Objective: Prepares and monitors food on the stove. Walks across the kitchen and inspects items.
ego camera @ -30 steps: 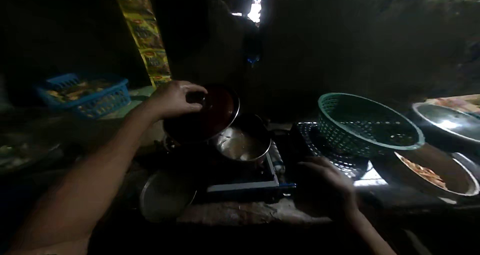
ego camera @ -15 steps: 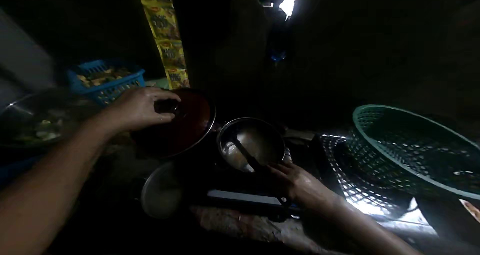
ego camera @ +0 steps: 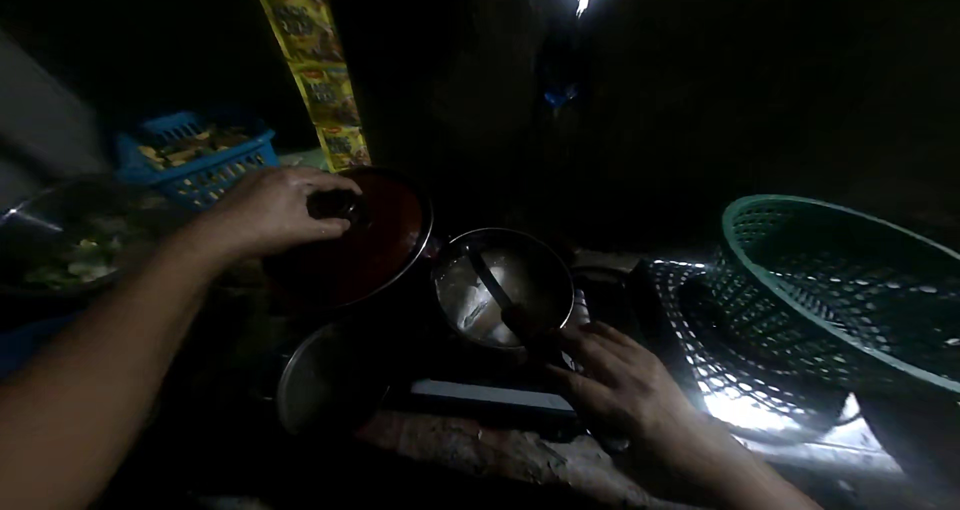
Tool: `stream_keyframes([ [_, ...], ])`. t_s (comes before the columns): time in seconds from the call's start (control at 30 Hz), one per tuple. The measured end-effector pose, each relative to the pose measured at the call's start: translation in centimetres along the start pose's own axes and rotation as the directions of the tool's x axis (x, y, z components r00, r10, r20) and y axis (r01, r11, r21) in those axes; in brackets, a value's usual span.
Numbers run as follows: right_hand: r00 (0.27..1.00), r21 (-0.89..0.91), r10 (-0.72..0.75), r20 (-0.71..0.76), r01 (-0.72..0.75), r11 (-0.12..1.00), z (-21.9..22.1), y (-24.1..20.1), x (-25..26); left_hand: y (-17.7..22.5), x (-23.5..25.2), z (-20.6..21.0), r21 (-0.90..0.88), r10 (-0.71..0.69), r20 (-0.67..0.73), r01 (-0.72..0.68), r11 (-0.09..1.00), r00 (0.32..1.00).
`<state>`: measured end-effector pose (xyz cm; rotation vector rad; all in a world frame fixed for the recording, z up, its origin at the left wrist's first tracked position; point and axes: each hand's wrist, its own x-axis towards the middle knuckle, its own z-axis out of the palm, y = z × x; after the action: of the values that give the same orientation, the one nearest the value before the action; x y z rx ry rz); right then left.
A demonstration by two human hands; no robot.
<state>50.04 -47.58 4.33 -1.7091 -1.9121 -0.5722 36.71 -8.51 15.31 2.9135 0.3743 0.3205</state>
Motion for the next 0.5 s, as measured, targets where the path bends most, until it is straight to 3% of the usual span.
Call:
stream_keyframes([
  [0.33, 0.998, 0.027, 0.008, 0.054, -0.009, 1.0, -0.6, -0.9, -1.1, 0.6, 1.4, 0.3, -0.006, 0.037, 0.005, -0.037, 0.999, 0.999],
  [0.5, 0.987, 0.028, -0.053, 0.155, 0.05, 0.998, -0.6, -0.5, -2.1, 1.3, 1.9, 0.4, -0.012, 0.033, 0.026, -0.033, 0.999, 0.999],
])
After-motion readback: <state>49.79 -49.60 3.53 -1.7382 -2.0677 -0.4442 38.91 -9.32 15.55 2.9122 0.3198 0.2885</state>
